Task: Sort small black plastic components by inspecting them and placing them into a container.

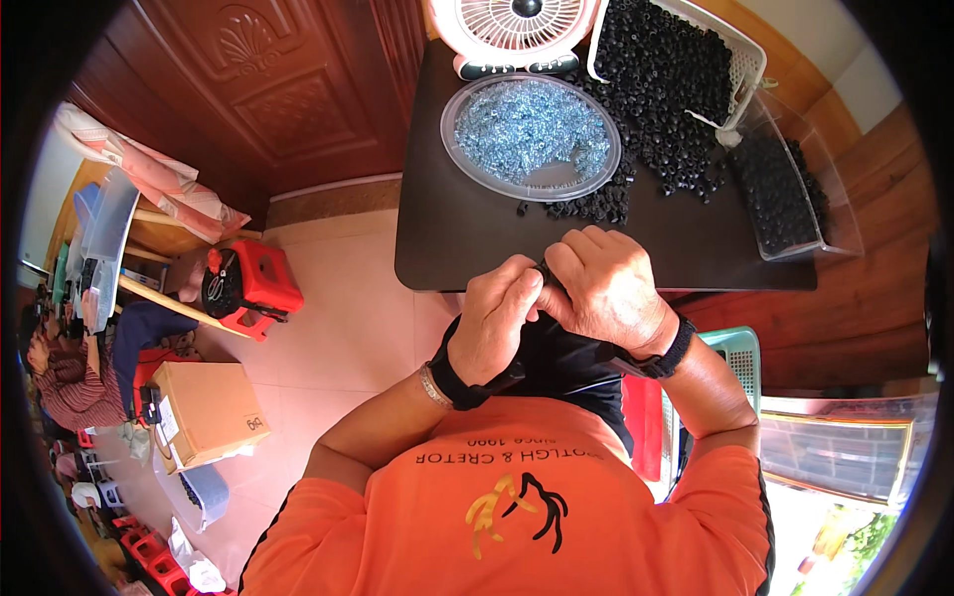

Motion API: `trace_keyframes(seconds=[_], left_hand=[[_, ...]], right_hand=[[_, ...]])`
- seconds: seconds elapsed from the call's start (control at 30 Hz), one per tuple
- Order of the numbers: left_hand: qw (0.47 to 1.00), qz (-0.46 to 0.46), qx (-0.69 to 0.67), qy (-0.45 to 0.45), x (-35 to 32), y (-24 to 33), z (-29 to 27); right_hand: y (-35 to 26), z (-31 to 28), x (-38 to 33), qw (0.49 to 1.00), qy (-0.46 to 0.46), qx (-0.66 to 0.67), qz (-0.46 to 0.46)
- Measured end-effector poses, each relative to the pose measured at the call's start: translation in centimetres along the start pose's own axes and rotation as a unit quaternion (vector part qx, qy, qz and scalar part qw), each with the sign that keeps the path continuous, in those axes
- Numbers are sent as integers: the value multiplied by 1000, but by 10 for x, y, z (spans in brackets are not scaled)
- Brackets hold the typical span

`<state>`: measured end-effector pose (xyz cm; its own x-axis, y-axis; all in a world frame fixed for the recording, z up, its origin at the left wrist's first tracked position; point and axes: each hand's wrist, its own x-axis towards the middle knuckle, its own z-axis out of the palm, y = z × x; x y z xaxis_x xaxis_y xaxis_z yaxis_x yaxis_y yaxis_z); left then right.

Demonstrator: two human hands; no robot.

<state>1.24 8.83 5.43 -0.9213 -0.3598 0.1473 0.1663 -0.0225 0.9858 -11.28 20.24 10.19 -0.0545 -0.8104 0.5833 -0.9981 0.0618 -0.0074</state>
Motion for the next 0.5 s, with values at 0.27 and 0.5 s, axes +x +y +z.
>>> trace_keyframes(seconds=[0.27, 0.5], left_hand=[[999, -25, 2, 20, 0, -3, -1], [1000, -5, 6, 2, 4, -10, -2]], right_hand=[[1, 12, 0, 999, -24, 46, -5], [5, 19, -3, 996, -32, 87, -16]])
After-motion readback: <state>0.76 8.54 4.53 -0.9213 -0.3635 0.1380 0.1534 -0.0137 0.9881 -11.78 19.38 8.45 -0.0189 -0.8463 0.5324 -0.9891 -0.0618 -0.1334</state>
